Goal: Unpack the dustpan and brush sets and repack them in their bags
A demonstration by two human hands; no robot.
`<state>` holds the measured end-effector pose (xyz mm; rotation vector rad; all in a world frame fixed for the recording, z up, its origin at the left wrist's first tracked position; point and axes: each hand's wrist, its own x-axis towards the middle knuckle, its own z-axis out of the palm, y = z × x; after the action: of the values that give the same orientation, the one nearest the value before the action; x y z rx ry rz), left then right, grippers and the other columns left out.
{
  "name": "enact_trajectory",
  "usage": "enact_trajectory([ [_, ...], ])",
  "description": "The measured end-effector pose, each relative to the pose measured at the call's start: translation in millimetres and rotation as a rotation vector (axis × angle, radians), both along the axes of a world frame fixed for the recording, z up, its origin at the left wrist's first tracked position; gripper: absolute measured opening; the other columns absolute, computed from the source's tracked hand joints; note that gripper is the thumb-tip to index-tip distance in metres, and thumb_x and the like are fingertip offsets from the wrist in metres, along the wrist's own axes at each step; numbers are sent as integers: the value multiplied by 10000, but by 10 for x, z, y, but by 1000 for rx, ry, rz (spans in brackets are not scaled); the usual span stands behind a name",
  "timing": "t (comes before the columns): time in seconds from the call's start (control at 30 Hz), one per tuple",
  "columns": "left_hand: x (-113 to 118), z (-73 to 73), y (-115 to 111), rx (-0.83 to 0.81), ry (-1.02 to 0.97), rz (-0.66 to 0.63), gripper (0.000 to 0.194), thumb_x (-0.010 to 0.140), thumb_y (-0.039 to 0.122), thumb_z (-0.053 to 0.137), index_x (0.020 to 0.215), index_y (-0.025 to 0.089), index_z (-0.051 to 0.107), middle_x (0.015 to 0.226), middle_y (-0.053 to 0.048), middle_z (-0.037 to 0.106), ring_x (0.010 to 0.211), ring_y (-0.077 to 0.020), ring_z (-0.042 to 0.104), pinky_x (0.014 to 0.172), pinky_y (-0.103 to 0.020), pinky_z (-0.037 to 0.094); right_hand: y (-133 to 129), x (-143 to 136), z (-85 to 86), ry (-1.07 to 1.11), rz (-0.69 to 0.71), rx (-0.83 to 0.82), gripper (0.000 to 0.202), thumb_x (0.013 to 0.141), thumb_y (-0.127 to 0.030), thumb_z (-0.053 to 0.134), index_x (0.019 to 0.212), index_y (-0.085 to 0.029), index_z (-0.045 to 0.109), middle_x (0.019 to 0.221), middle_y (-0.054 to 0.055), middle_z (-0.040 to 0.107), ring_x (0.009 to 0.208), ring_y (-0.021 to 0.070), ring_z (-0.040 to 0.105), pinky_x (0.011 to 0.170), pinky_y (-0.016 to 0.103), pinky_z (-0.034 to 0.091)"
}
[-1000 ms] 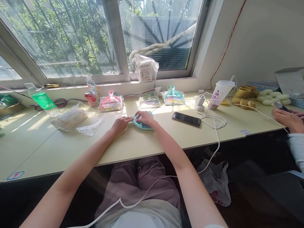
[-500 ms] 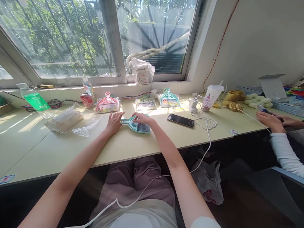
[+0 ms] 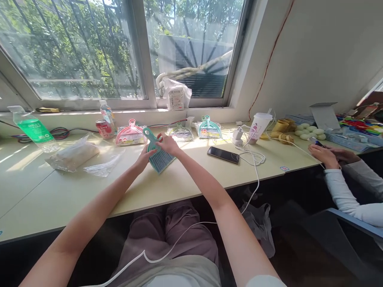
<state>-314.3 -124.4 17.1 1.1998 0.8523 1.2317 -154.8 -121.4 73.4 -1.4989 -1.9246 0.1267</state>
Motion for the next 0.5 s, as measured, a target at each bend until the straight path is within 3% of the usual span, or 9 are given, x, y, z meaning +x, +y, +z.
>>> enact_trajectory([
  [0.07, -68, -31, 40, -75, -3, 84, 495, 617, 217, 772, 1057, 198, 547, 885, -24, 647, 787, -191, 633, 637, -263, 471, 39, 220, -33, 4, -98, -18, 232, 911, -362, 543, 1069, -200, 595, 959, 60, 694, 893, 193, 631, 797, 305, 482],
  [0.17, -200, -53, 127, -174, -18, 190, 396, 627, 164, 719, 948, 190, 488, 802, -2, 597, 677, -148, 595, 586, -251, 453, 45, 822, -117, 7, -280, -62, 275, 943, -316, 462, 1127, -166, 602, 1076, 143, 667, 1032, 249, 599, 881, 382, 467],
  [0.23, -271, -54, 177, -183, -29, 226, 369, 646, 163, 698, 927, 195, 461, 794, 6, 579, 649, -133, 579, 565, -244, 445, 11, 1292, -204, -44, -576, -221, 296, 938, -288, 458, 1183, -184, 587, 1196, 155, 625, 1160, 266, 542, 950, 410, 437],
  [0.33, -325, -61, 217, -165, -49, 280, 364, 679, 199, 700, 943, 202, 449, 818, 8, 574, 650, -121, 572, 550, -235, 441, -28, 1862, -367, -86, -749, -339, 416, 906, -280, 513, 1291, -124, 529, 1378, 210, 496, 1345, 327, 378, 1054, 521, 339],
  [0.43, -348, -88, 234, -141, -88, 333, 429, 659, 156, 720, 968, 219, 429, 875, 7, 586, 691, -114, 588, 575, -229, 469, 13, 2140, -508, -141, -881, -419, 481, 929, -348, 481, 1334, -89, 503, 1416, 240, 451, 1396, 352, 288, 1086, 617, 239],
  [0.5, -367, -112, 248, -138, -114, 346, 479, 640, 108, 717, 988, 236, 415, 909, 8, 594, 723, -113, 603, 599, -226, 489, 84, 2194, -559, -177, -921, -402, 437, 929, -352, 482, 1262, -83, 568, 1315, 250, 534, 1329, 359, 374, 1082, 653, 200],
])
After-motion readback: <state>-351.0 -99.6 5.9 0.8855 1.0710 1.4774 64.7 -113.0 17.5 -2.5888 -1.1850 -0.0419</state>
